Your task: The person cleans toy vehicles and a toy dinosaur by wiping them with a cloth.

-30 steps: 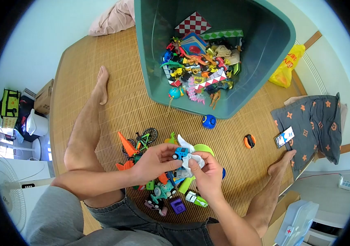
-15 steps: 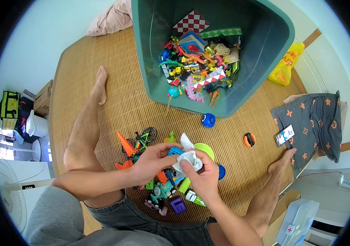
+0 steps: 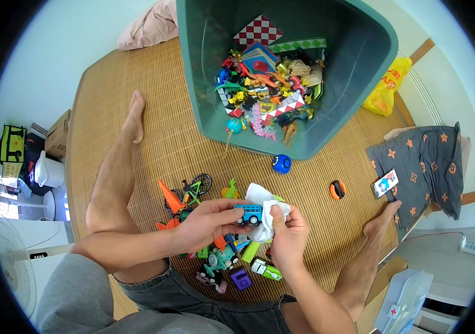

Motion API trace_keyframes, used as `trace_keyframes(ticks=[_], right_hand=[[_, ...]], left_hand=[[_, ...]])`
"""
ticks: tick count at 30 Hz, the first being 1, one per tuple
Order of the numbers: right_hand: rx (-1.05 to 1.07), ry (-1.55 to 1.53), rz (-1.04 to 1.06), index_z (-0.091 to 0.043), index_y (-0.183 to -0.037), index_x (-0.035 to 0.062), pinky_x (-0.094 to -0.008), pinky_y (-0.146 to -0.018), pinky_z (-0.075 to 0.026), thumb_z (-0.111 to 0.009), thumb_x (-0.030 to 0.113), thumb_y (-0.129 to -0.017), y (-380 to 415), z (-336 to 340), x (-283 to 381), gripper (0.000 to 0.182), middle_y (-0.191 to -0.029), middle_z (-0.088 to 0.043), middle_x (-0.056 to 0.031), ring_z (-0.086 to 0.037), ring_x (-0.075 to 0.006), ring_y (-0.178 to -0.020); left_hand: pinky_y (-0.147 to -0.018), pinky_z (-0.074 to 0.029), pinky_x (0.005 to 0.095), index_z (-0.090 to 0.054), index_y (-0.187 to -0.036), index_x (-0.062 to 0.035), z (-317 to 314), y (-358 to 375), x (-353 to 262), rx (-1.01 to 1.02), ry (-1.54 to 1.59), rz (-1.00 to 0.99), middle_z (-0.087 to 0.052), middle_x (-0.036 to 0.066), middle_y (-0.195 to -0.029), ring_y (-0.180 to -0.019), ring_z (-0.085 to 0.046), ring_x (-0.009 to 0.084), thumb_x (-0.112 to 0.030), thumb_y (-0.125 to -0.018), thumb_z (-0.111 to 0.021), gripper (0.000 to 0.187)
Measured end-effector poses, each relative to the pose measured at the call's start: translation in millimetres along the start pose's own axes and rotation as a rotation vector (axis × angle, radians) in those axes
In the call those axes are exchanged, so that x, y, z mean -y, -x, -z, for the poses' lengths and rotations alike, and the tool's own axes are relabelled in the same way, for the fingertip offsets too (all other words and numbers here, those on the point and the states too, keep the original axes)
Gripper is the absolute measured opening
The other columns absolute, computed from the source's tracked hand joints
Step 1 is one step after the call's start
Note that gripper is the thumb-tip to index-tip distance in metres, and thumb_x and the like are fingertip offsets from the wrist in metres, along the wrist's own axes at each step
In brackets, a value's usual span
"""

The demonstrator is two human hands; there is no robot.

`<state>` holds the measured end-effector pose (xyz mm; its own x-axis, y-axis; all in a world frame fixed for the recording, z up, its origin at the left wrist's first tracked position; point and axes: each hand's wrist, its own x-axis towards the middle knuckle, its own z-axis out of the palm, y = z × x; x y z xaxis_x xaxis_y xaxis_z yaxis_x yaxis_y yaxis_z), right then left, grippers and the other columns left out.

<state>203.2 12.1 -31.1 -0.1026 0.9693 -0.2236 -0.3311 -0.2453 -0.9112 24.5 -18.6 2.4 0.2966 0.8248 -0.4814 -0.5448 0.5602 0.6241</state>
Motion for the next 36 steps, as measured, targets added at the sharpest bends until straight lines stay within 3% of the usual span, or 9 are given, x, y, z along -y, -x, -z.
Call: trace_keyframes(ticks=[5, 8, 16, 20, 26, 29, 32, 34, 36], right_hand=[[-0.052, 0.000, 0.075, -0.058, -0.097, 0.0001, -0.0215, -0.066, -0.048, -0.063, 0.019, -0.091, 3, -2, 5, 0.021, -0.086, -0.063, -0.0039, -0.056, -0.0063, -0.073], [0.052, 0.115, 0.219, -0.057, -0.099, -0.0001, -0.0230, -0.070, -0.047, -0.062, 0.019, -0.092, 5, 1, 5, 0.021, -0.091, -0.062, -0.0046, -0.056, -0.0066, -0.078], [0.158, 0.076, -0.005, -0.059, -0.106, 0.0001, -0.0231, -0.074, -0.048, -0.061, 0.013, -0.092, 6, -4, 4, 0.020, -0.095, -0.063, -0.0042, -0.057, -0.0070, -0.083], [0.192, 0.114, -0.001, -0.061, -0.105, 0.0007, -0.0227, -0.073, -0.048, -0.063, 0.012, -0.090, 6, -1, 2, 0.019, -0.094, -0.064, -0.0037, -0.058, -0.0070, -0.082], [0.036, 0.115, 0.009, -0.060, -0.104, 0.0003, -0.0233, -0.072, -0.049, -0.064, 0.012, -0.090, 1, 1, 1, 0.019, -0.093, -0.064, -0.0037, -0.058, -0.0080, -0.081], [-0.095, -0.059, -0.031, -0.059, -0.105, 0.0008, -0.0235, -0.072, -0.049, -0.062, 0.012, -0.090, -3, -1, 8, 0.018, -0.095, -0.063, -0.0041, -0.058, -0.0086, -0.083], [-0.003, -0.092, -0.032, -0.058, -0.107, 0.0011, -0.0236, -0.073, -0.048, -0.061, 0.011, -0.091, -1, -1, 11, 0.018, -0.096, -0.063, -0.0043, -0.058, -0.0091, -0.084], [0.189, 0.026, -0.002, -0.059, -0.107, 0.0011, -0.0236, -0.075, -0.048, -0.061, 0.011, -0.091, 4, -3, 8, 0.019, -0.096, -0.063, -0.0039, -0.058, -0.0091, -0.084], [0.204, 0.002, -0.033, -0.059, -0.107, 0.0010, -0.0235, -0.075, -0.048, -0.062, 0.011, -0.091, 6, -6, 7, 0.020, -0.096, -0.063, -0.0036, -0.058, -0.0089, -0.084]], left_hand=[[-0.092, -0.049, 0.0342, -0.045, -0.128, 0.0046, 2, -1, 2, -0.048, 0.000, -0.009, -0.058, 0.013, -0.116, -0.102, -0.061, 0.0219, -0.016, -0.097, -0.049, 0.038], [-0.094, -0.048, 0.0348, -0.043, -0.129, 0.0040, 2, -1, 1, -0.064, 0.026, -0.009, -0.059, 0.013, -0.115, -0.103, -0.061, 0.0223, -0.014, -0.096, -0.049, 0.038], [-0.093, -0.048, 0.0352, -0.043, -0.130, 0.0016, 1, 2, -2, -0.022, 0.015, 0.015, -0.056, 0.012, -0.118, -0.105, -0.059, 0.0211, -0.005, -0.092, -0.048, 0.039], [-0.090, -0.048, 0.0343, -0.045, -0.127, 0.0004, 2, 2, -1, -0.014, -0.042, -0.031, -0.054, 0.009, -0.117, -0.105, -0.057, 0.0190, -0.004, -0.090, -0.049, 0.038], [-0.088, -0.048, 0.0339, -0.046, -0.125, -0.0001, 2, 2, 0, -0.023, -0.066, -0.064, -0.054, 0.008, -0.114, -0.104, -0.056, 0.0177, -0.001, -0.088, -0.051, 0.037], [-0.089, -0.048, 0.0335, -0.046, -0.124, -0.0008, 2, 0, 3, -0.041, -0.107, -0.116, -0.054, 0.008, -0.114, -0.104, -0.056, 0.0168, 0.000, -0.087, -0.054, 0.038], [-0.091, -0.048, 0.0326, -0.046, -0.123, -0.0011, 1, 0, 4, -0.056, -0.160, -0.160, -0.055, 0.007, -0.113, -0.104, -0.056, 0.0154, 0.001, -0.085, -0.058, 0.040], [-0.092, -0.047, 0.0319, -0.046, -0.123, -0.0010, 0, 1, 3, -0.063, -0.194, -0.174, -0.055, 0.006, -0.113, -0.104, -0.055, 0.0145, 0.001, -0.084, -0.060, 0.041], [-0.090, -0.048, 0.0296, -0.046, -0.124, 0.0014, 0, 1, 3, -0.071, -0.200, -0.231, -0.057, 0.008, -0.112, -0.102, -0.056, 0.0140, 0.000, -0.080, -0.065, 0.048]])
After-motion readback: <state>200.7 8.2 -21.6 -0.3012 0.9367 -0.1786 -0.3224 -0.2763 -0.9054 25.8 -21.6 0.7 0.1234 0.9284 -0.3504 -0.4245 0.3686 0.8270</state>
